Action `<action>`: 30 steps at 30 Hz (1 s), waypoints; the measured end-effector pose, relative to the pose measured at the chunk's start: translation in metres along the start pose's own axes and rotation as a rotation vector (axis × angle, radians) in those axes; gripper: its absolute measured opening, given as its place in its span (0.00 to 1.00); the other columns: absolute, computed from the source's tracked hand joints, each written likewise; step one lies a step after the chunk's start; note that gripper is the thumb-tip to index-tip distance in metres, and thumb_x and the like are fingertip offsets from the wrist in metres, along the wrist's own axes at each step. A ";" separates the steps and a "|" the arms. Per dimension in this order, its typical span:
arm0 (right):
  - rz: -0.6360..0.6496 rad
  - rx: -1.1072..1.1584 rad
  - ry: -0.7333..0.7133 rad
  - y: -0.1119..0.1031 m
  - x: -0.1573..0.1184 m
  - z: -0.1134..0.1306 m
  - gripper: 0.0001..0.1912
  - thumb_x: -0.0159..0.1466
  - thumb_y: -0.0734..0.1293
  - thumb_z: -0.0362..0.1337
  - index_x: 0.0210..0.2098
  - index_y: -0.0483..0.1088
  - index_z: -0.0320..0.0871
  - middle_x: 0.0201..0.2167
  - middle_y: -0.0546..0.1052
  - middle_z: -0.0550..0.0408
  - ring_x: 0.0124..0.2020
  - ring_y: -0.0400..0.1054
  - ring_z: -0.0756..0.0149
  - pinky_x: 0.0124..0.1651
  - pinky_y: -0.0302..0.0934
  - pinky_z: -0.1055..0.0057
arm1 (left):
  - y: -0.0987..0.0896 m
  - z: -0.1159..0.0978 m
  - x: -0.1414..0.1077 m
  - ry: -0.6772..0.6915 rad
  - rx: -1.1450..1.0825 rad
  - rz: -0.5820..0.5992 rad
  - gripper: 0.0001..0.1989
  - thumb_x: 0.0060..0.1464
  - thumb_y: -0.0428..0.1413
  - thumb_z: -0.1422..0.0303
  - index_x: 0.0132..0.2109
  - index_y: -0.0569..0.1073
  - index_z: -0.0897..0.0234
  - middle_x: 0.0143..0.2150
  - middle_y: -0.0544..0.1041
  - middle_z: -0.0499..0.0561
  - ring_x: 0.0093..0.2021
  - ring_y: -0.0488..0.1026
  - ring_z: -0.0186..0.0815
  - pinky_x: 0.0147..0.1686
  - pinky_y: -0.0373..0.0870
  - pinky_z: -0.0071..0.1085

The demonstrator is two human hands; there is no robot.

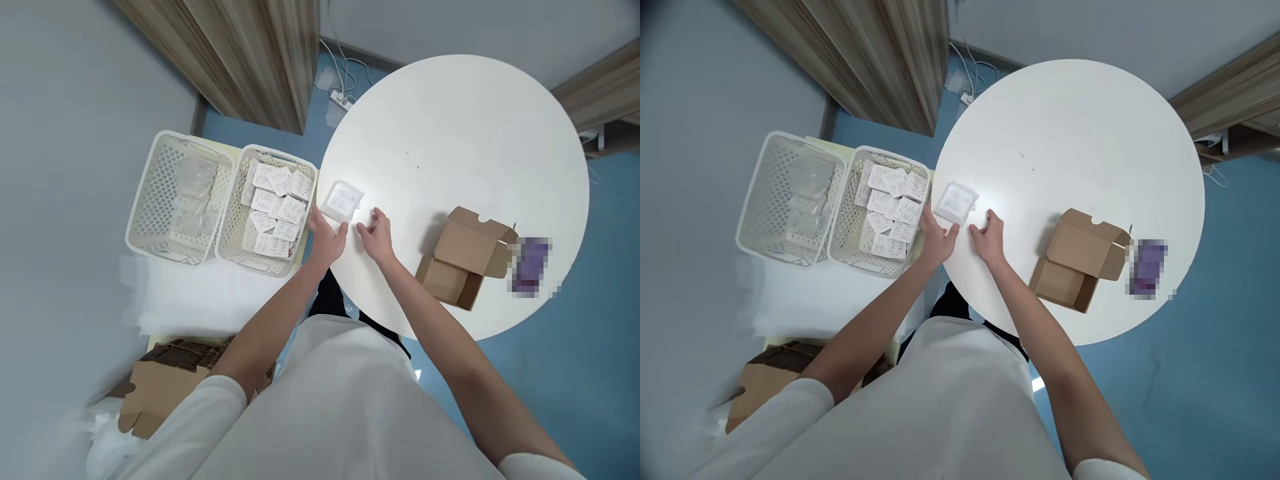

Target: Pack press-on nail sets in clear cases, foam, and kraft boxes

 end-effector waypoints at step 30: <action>0.120 0.183 0.110 -0.019 -0.083 -0.064 0.19 0.49 0.65 0.38 0.42 0.66 0.45 0.35 0.72 0.57 0.28 0.64 0.70 0.36 0.60 0.68 | 0.034 0.035 -0.082 -0.197 -0.175 0.273 0.15 0.50 0.52 0.65 0.45 0.68 0.65 0.44 0.73 0.55 0.44 0.70 0.39 0.44 0.65 0.36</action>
Point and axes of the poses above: each hand's wrist, its own x-axis towards the middle knuckle, its own y-axis out of the palm, z = x × y, the point moved 6 cm from there along x, towards the middle knuckle
